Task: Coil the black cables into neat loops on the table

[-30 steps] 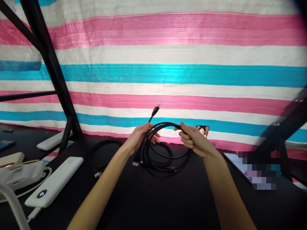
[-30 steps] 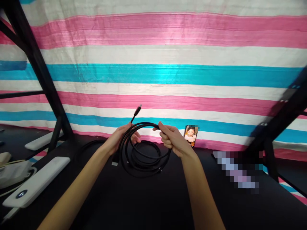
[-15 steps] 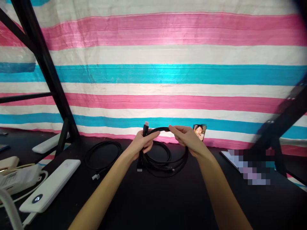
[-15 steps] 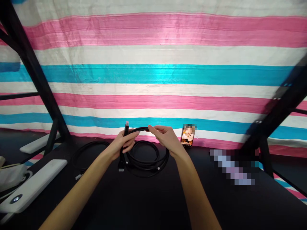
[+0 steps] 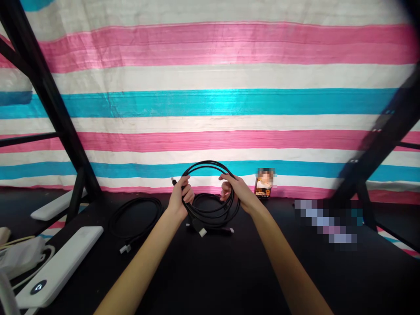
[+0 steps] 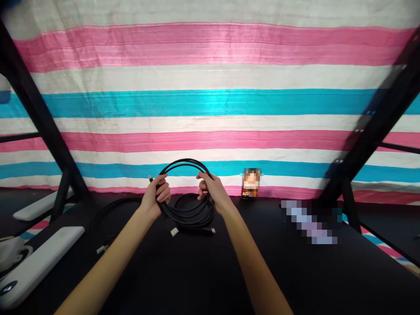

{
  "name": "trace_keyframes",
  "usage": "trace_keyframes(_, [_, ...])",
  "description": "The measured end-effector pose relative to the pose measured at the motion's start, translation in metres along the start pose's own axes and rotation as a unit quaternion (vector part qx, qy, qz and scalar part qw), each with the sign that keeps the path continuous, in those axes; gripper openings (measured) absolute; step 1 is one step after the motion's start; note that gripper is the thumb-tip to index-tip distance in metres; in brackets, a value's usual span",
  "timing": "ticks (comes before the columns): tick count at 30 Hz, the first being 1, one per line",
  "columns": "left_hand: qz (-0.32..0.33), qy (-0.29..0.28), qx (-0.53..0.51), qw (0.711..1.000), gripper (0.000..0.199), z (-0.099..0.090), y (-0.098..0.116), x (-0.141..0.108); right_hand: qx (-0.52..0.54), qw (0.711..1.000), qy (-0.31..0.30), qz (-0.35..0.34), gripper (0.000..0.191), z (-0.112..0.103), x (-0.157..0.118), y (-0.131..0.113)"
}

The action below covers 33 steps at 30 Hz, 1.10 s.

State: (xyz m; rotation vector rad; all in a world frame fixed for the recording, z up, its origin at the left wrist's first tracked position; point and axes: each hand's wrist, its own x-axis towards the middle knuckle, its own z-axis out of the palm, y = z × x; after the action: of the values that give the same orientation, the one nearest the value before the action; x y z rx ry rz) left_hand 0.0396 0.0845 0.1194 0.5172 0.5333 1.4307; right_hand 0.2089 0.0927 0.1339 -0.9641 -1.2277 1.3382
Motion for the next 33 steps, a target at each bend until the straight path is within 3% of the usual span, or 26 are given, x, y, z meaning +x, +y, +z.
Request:
trace_keyframes(4, [-0.064,0.080,-0.030,0.994,0.031,-0.017,-0.025,0.016,-0.193,0.978,0.029,0.074,0.005,-0.020,0.014,0.019])
trace_keyframes(6, [-0.095,0.117,-0.043,0.988,0.017,-0.028,-0.034,0.024,-0.221,0.969,0.016,0.105,0.007,-0.027,0.020,0.032])
trace_keyframes(11, [-0.142,0.162,-0.082,0.973,0.030,-0.042,-0.043,0.029,-0.227,0.968,0.011,0.107,0.005,-0.031,0.029,0.056])
trace_keyframes(16, [-0.132,0.140,-0.122,0.974,0.023,-0.028,-0.048,0.018,-0.178,0.980,0.087,0.019,0.017,-0.028,0.038,0.058])
trace_keyframes(19, [-0.130,0.111,-0.137,0.976,0.045,-0.016,-0.056,0.009,-0.122,0.984,0.127,-0.028,0.028,-0.022,0.038,0.054])
trace_keyframes(23, [-0.136,0.086,-0.138,0.977,0.052,-0.011,-0.064,0.004,-0.088,0.983,0.147,-0.060,0.031,-0.012,0.033,0.049])
trace_keyframes(28, [-0.151,0.084,-0.104,0.980,0.038,-0.019,-0.057,0.009,-0.120,0.985,0.111,-0.059,0.021,-0.011,0.028,0.041])
trace_keyframes(30, [-0.159,0.078,-0.081,0.981,0.030,-0.019,-0.052,0.010,-0.134,0.983,0.114,-0.055,0.025,-0.013,0.027,0.040])
trace_keyframes(33, [-0.168,0.059,-0.042,0.983,0.035,-0.015,-0.047,0.008,-0.211,0.963,0.148,-0.076,0.043,-0.017,0.025,0.041])
